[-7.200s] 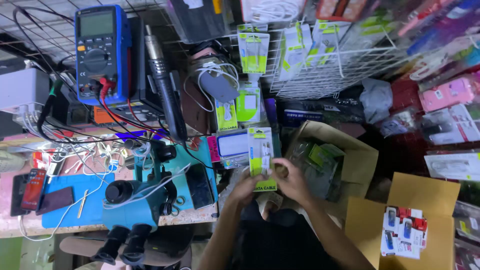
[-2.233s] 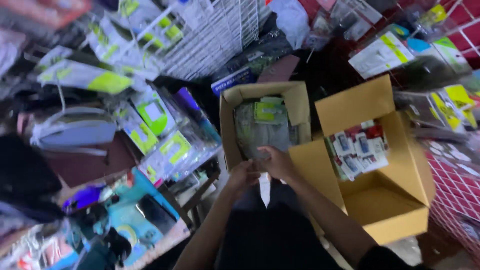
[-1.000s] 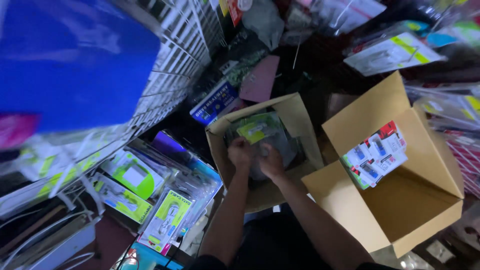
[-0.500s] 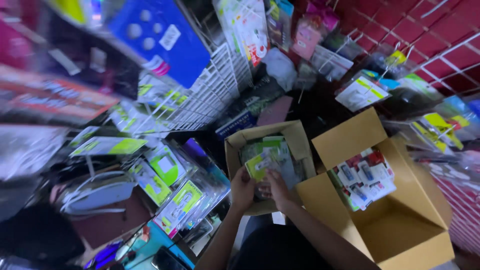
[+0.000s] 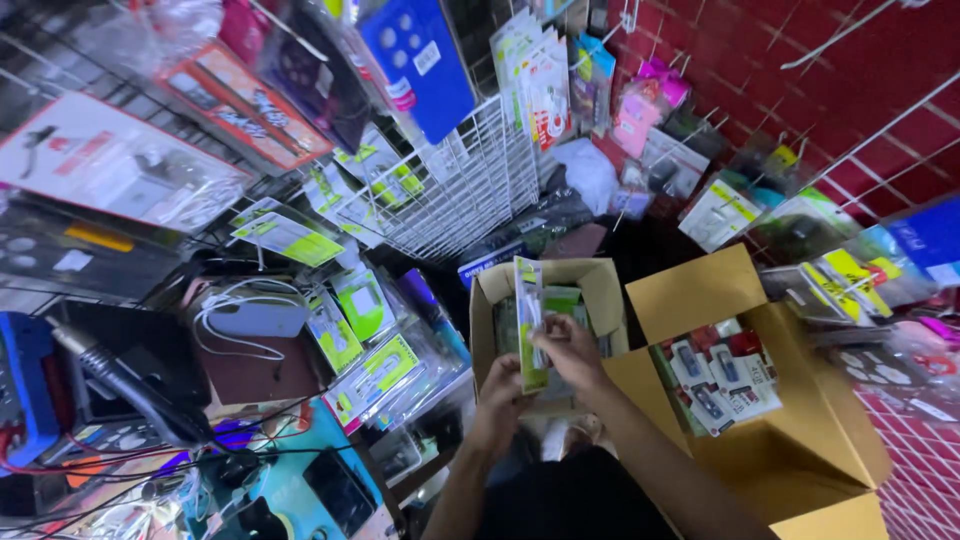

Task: The person takes packaged data cables out of a cardboard box, turns each package over in their hands, and places the packages into a second cardboard box on the counter. They repeat this transfer with several cable packages and briefly handle other small accessory packages from the boxes.

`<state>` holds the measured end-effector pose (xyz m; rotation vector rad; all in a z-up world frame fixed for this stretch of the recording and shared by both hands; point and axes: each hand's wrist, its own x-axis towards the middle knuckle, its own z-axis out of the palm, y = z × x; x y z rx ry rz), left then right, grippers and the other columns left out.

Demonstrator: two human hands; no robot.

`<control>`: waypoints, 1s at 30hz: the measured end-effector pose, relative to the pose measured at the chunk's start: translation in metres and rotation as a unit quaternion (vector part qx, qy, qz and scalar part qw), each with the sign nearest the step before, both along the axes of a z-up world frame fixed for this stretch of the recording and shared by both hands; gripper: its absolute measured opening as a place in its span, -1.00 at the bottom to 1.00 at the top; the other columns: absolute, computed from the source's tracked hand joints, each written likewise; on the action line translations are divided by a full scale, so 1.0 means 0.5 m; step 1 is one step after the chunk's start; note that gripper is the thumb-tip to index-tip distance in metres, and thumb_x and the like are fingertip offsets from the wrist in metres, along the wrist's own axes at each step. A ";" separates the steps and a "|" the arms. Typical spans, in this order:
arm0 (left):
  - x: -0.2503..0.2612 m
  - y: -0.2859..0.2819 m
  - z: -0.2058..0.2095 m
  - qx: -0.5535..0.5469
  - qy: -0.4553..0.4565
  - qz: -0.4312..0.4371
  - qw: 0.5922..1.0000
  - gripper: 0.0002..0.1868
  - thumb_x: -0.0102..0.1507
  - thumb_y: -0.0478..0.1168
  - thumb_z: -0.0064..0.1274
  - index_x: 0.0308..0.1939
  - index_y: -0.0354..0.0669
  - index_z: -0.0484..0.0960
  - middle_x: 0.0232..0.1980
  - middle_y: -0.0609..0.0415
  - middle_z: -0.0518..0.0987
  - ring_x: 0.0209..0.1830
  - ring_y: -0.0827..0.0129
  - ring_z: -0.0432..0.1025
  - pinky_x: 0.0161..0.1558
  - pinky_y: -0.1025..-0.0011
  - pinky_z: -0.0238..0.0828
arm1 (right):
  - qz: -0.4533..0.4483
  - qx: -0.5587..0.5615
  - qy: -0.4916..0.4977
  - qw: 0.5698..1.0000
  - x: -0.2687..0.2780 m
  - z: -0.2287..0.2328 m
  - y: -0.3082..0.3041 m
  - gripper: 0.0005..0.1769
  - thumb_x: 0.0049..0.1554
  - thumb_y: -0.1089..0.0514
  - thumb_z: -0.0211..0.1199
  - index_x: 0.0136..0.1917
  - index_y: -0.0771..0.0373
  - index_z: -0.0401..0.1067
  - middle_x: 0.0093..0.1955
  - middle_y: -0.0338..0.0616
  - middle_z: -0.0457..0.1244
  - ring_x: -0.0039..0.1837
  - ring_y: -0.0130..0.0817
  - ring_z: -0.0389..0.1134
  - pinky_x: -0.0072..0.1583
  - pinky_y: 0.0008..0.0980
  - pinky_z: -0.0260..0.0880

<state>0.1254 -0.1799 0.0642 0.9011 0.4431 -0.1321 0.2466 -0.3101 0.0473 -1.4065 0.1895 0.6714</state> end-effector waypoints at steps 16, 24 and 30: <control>-0.025 0.093 0.162 -0.149 -0.185 0.017 0.971 -0.28 0.45 0.27 -0.42 0.46 -0.17 0.31 0.38 -0.04 0.47 0.38 0.16 0.36 0.42 0.12 0.23 | -0.070 -0.107 -0.623 0.772 -0.224 0.396 0.073 -0.53 -0.06 0.20 0.51 0.10 0.24 0.43 0.10 0.01 0.26 0.14 -0.25 0.31 0.11 -0.29 0.35; -0.063 0.101 0.121 -0.036 -0.224 -0.037 0.973 -0.04 0.39 0.45 -0.67 0.41 -0.26 0.38 0.27 -0.02 0.51 0.24 0.22 0.40 0.29 0.23 0.31 | -0.093 -0.108 -0.490 0.860 -0.342 0.396 0.097 -0.57 -0.05 0.26 0.54 0.05 0.29 0.44 -0.30 -0.33 0.20 -0.30 -0.67 0.15 -0.27 -0.60 0.20; -0.153 0.073 0.251 0.178 -0.147 -0.143 0.963 0.01 0.28 0.46 -0.80 0.44 -0.14 0.36 0.32 0.05 0.48 0.33 0.29 0.36 0.32 0.29 0.24 | -0.138 -0.116 -0.516 0.837 -0.407 0.427 0.063 -0.61 0.00 0.28 0.51 0.00 0.29 0.35 -0.37 -0.39 0.19 -0.31 -0.72 0.15 -0.29 -0.62 0.20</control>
